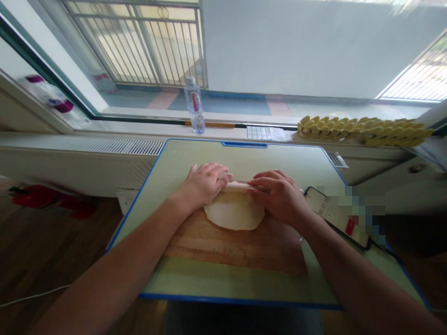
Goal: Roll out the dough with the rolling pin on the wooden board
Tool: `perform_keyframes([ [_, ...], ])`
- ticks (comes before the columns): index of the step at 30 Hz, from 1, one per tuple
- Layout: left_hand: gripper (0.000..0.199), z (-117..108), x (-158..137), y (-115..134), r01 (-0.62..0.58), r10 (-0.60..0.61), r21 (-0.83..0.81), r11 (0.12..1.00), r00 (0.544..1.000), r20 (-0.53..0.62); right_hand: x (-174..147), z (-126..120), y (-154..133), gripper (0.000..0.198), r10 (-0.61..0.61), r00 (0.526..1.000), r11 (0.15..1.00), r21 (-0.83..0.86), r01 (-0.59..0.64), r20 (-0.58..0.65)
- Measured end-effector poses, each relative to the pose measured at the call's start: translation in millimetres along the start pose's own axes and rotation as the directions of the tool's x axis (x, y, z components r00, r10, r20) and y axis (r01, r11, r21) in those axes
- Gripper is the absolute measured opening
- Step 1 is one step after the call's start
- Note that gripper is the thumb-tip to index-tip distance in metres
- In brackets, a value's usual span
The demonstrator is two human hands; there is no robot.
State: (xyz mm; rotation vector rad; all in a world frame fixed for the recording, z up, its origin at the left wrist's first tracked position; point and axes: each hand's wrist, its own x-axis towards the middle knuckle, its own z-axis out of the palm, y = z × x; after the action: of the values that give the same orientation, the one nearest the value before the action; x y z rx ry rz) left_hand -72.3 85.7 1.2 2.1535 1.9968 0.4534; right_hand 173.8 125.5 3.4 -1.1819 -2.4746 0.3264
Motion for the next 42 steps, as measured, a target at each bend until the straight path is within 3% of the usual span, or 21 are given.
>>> perform_keyframes([
  [3,0.045,-11.5,-3.1,-2.4,-0.126,0.135,-0.106,0.986,0.987,0.086,-2.2,-4.6,3.4,0.024,-0.045,0.999,0.998,0.052,0.045,-0.001],
  [7,0.031,-19.5,-4.8,-3.1,-0.260,0.262,-0.159,0.952,0.965,-0.013,-1.5,0.3,1.3,0.028,-0.010,1.000,0.999,0.035,0.011,-0.015],
  [12,0.023,-16.6,-2.7,-4.0,-0.233,0.212,-0.220,0.947,0.971,-0.113,3.6,3.3,-1.6,0.037,0.030,0.999,0.999,-0.031,-0.030,-0.016],
  [16,0.016,-24.5,-6.4,-2.2,-0.249,0.242,-0.333,0.910,0.968,-0.062,0.5,-7.2,2.7,0.021,-0.035,0.999,0.997,0.077,0.034,0.021],
  [21,0.013,-28.6,-9.5,-2.6,-0.263,0.272,-0.411,0.873,0.962,-0.039,-5.0,-15.2,10.8,0.021,-0.115,0.992,0.983,0.150,0.107,0.045],
  [25,0.015,-20.9,-6.0,-5.9,-0.264,0.256,-0.406,0.875,0.964,-0.075,-3.8,-12.2,14.3,0.022,-0.142,0.989,0.982,0.128,0.137,0.028],
  [30,0.018,-16.9,-3.4,-6.8,-0.234,0.208,-0.379,0.895,0.972,-0.107,-1.9,-10.2,14.6,0.019,-0.073,0.997,0.991,0.107,0.074,-0.012],
  [37,0.004,-18.0,-6.2,-6.5,-0.264,0.264,-0.502,0.824,0.962,-0.072,-4.9,-16.4,12.5,0.014,-0.084,0.995,0.989,0.125,0.077,0.055],
  [42,0.012,-9.3,-3.6,-7.6,-0.240,0.199,-0.398,0.886,0.969,-0.144,-3.1,-12.5,16.2,0.020,-0.054,0.998,0.992,0.115,0.052,0.010],
])
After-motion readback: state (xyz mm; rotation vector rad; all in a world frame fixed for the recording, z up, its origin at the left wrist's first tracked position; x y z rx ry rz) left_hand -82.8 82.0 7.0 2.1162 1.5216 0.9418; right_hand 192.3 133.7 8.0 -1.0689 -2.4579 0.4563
